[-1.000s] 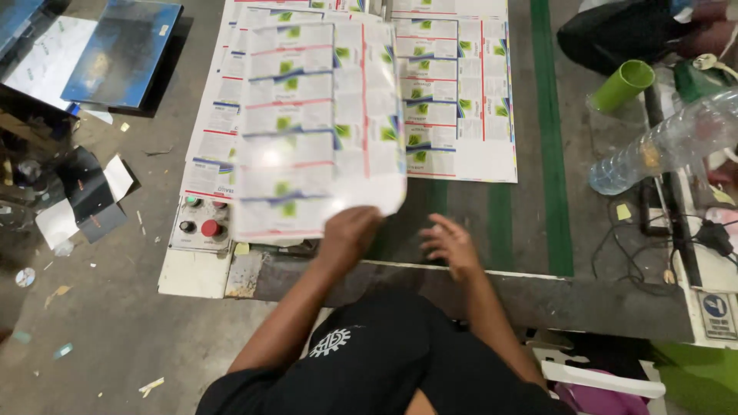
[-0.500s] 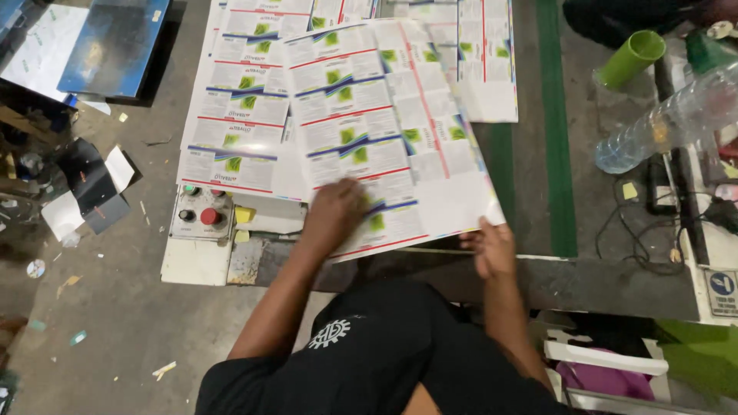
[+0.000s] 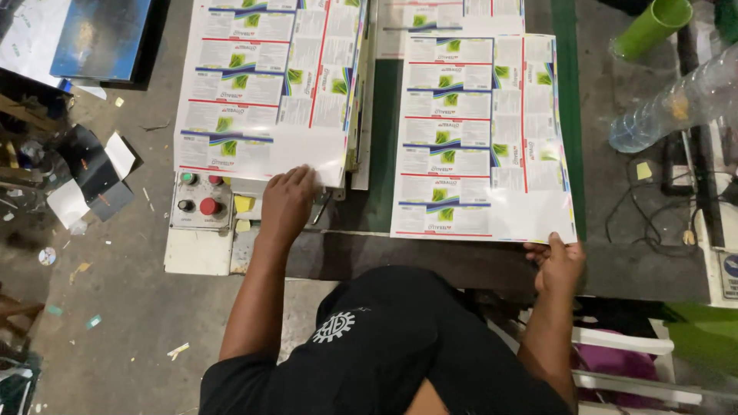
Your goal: Sorting and inspecting printed paper sheets on a workbench in a print shop.
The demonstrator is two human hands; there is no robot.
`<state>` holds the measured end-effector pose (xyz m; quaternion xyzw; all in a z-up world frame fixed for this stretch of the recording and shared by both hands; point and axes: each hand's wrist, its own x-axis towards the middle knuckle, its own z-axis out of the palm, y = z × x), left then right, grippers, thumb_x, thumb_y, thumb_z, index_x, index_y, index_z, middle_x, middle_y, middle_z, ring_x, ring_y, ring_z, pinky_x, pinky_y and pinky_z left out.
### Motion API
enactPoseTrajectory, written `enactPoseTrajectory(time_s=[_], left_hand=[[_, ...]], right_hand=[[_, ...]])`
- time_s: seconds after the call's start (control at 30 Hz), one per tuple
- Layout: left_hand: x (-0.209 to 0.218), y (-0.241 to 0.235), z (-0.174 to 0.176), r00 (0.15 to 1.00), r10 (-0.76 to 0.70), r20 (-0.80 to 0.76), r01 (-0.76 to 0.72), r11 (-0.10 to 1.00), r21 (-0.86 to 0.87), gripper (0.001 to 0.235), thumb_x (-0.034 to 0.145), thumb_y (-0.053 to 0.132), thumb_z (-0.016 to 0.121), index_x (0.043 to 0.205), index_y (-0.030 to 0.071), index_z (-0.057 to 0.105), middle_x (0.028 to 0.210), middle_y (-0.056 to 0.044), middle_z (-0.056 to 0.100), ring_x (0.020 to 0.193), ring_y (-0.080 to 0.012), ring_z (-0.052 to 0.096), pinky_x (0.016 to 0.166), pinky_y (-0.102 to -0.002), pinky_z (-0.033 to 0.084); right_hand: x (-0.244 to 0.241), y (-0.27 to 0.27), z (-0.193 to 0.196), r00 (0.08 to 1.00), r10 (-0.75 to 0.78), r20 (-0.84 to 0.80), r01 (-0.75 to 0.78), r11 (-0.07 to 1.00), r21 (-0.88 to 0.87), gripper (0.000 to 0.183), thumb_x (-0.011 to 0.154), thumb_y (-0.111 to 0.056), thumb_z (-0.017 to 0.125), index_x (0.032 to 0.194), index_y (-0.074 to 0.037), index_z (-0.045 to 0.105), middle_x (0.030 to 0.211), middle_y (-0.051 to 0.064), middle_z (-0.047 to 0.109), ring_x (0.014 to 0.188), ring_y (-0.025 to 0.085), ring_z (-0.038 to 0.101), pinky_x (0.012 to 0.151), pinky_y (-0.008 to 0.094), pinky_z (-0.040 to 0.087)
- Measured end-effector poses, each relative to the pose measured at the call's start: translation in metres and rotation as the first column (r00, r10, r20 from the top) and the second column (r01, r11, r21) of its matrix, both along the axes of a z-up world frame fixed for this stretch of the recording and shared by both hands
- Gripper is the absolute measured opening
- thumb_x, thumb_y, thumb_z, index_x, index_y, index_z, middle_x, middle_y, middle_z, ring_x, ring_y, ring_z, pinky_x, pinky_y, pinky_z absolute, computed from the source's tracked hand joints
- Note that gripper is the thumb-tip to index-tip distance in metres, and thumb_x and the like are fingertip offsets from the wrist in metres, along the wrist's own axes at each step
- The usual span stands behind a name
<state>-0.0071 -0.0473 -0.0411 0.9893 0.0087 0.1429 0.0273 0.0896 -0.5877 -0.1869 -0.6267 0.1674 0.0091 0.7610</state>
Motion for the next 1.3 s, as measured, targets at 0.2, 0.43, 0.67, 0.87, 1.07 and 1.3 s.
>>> enactPoseTrajectory(time_s=[0.2,0.43,0.67,0.87,1.07,1.3], left_hand=[[0.009,-0.005,0.030,0.984,-0.014,0.180,0.027,0.997,-0.068,0.018,0.092,0.010,0.068,0.110,0.004,0.070,0.103,-0.013,0.075,0.095,-0.0323,0.071,0.085,-0.044,0.055],[0.010,-0.008,0.052,0.938,0.035,0.345,0.019,0.988,-0.150,0.007,0.098,0.014,0.073,0.095,0.008,0.071,0.089,-0.009,0.074,0.082,-0.0298,0.070,0.074,-0.042,0.055],[0.006,-0.012,0.055,0.956,0.102,0.275,-0.031,0.968,-0.250,0.013,0.092,0.018,0.080,0.088,0.007,0.073,0.086,-0.008,0.074,0.079,-0.0303,0.069,0.069,-0.042,0.054],[0.004,-0.010,0.067,0.968,0.161,0.192,-0.071,0.911,-0.406,0.012,0.092,0.019,0.079,0.092,0.008,0.075,0.091,-0.009,0.075,0.081,-0.0310,0.070,0.069,-0.040,0.054],[0.009,0.013,0.071,0.960,0.236,0.152,-0.113,0.821,-0.560,0.011,0.092,0.017,0.079,0.095,0.006,0.076,0.090,-0.011,0.076,0.076,-0.0274,0.073,0.067,-0.037,0.055],[0.012,0.015,0.074,0.852,0.313,0.420,-0.064,0.858,-0.510,0.009,0.097,0.002,0.076,0.105,0.004,0.073,0.097,-0.013,0.077,0.077,-0.0223,0.075,0.068,-0.034,0.058]], right_hand=[[-0.011,0.000,-0.017,0.998,0.039,-0.041,-0.036,0.997,0.071,0.022,0.109,-0.013,0.053,0.130,-0.005,0.054,0.097,0.009,0.071,0.070,0.020,0.070,0.055,0.031,0.053],[0.012,-0.033,-0.054,0.997,-0.075,0.006,0.055,0.786,0.616,0.006,0.111,0.000,0.058,0.109,0.002,0.053,0.096,0.012,0.068,0.083,0.023,0.072,0.071,0.037,0.057],[0.034,0.012,-0.059,0.996,0.060,-0.071,-0.049,0.987,0.150,0.009,0.107,-0.009,0.057,0.111,-0.003,0.053,0.088,0.013,0.068,0.074,0.026,0.072,0.055,0.036,0.055],[0.078,0.072,-0.034,0.987,0.157,-0.018,-0.156,0.985,0.076,0.025,0.108,-0.011,0.049,0.130,-0.001,0.052,0.099,0.012,0.072,0.075,0.022,0.074,0.055,0.032,0.056],[0.157,0.104,-0.025,0.977,0.208,0.056,-0.212,0.974,0.079,0.030,0.108,-0.013,0.048,0.135,-0.001,0.052,0.098,0.013,0.071,0.074,0.022,0.073,0.056,0.033,0.057],[0.167,0.114,-0.022,0.968,0.251,0.008,-0.249,0.959,0.132,0.045,0.105,-0.020,0.053,0.148,-0.011,0.045,0.101,0.012,0.073,0.076,0.021,0.074,0.058,0.032,0.057]])
